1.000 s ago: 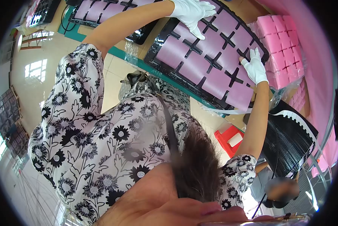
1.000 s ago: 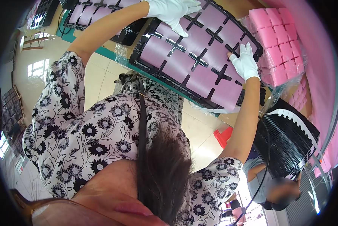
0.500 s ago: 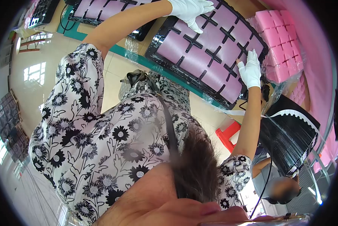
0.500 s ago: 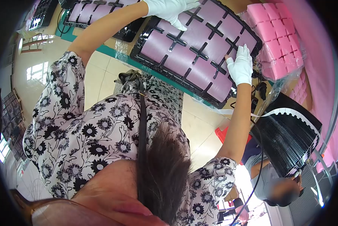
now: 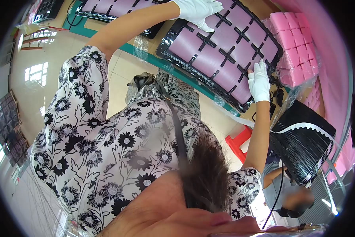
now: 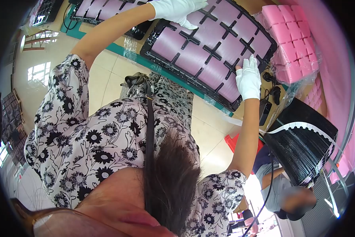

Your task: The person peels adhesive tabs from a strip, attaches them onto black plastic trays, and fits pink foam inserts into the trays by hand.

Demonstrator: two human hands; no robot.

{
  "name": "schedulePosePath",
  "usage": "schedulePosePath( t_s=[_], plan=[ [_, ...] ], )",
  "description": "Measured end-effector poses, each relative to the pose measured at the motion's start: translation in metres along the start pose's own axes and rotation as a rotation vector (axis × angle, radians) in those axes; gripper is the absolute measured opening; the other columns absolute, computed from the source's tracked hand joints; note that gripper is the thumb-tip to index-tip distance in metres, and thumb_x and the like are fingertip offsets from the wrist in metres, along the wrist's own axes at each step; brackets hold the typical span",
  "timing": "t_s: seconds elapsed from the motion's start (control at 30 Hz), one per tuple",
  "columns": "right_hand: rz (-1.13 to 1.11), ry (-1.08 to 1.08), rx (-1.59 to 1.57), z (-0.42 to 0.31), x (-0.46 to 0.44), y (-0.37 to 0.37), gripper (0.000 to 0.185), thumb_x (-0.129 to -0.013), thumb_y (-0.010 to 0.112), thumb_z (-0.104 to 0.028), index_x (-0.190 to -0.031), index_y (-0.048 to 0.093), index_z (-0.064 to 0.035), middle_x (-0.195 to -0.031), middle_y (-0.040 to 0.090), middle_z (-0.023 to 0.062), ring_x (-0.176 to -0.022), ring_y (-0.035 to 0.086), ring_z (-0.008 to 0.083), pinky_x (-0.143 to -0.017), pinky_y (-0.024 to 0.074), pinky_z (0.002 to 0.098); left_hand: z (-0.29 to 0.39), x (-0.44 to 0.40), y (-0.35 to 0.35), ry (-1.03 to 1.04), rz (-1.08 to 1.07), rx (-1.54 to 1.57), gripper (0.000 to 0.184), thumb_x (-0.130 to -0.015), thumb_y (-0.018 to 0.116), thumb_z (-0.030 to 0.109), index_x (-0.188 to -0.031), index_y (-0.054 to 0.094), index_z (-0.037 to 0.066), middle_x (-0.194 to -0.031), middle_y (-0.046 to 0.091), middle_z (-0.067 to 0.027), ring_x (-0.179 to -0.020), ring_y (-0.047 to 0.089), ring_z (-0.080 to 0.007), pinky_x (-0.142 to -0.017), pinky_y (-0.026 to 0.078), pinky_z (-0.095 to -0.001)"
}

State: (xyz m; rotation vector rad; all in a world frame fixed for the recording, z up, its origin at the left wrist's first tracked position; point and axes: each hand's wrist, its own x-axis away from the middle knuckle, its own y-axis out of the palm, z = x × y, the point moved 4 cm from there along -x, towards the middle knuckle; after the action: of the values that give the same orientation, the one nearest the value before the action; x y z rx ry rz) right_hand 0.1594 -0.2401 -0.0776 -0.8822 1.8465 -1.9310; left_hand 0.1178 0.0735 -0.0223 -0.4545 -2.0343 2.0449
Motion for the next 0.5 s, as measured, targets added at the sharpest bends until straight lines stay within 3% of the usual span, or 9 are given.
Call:
schedulePosePath(
  t_s=[0.1,0.2,0.4,0.5],
  plan=[
    [-0.067,-0.048,-0.075,-0.002,0.005,-0.006,0.059,-0.089,0.052,-0.035,-0.134,0.041,0.0021,-0.149,0.023,0.019,-0.137,0.024,0.0315,-0.111,0.023,0.0391,0.002,0.002,0.002,-0.013,-0.048,0.007,0.088,-0.07,0.061,0.06,-0.127,0.045,-0.005,-0.132,0.047,-0.0203,-0.12,0.046,-0.0332,-0.099,0.035,-0.0419],
    [-0.164,-0.085,0.062,-0.012,0.015,-0.013,0.071,-0.084,0.059,-0.039,-0.137,0.036,0.0018,-0.15,0.021,0.0191,-0.138,0.022,0.0323,-0.111,0.022,0.0403,0.008,0.008,-0.007,0.009,-0.035,-0.023,0.087,-0.072,0.059,0.061,-0.128,0.045,-0.005,-0.132,0.047,-0.0202,-0.121,0.045,-0.0331,-0.099,0.036,-0.0414],
    [-0.162,-0.07,0.088,-0.011,0.02,-0.009,0.074,-0.081,0.063,-0.038,-0.137,0.035,0.0014,-0.15,0.019,0.0185,-0.139,0.021,0.0317,-0.112,0.0202,0.042,0.008,0.018,0.014,0.066,0.154,-0.063,0.076,-0.081,0.051,0.057,-0.127,0.047,-0.003,-0.13,0.049,-0.018,-0.121,0.045,-0.034,-0.099,0.036,-0.0414],
    [-0.133,-0.08,0.084,-0.009,0.018,-0.008,0.071,-0.08,0.065,-0.035,-0.134,0.037,0.0016,-0.15,0.021,0.0192,-0.138,0.022,0.0327,-0.111,0.0209,0.0428,0.009,0.018,0.012,0.063,0.121,-0.003,0.074,-0.083,0.05,0.056,-0.127,0.047,-0.003,-0.131,0.049,-0.0174,-0.122,0.045,-0.0348,-0.1,0.035,-0.0424]
  ],
)
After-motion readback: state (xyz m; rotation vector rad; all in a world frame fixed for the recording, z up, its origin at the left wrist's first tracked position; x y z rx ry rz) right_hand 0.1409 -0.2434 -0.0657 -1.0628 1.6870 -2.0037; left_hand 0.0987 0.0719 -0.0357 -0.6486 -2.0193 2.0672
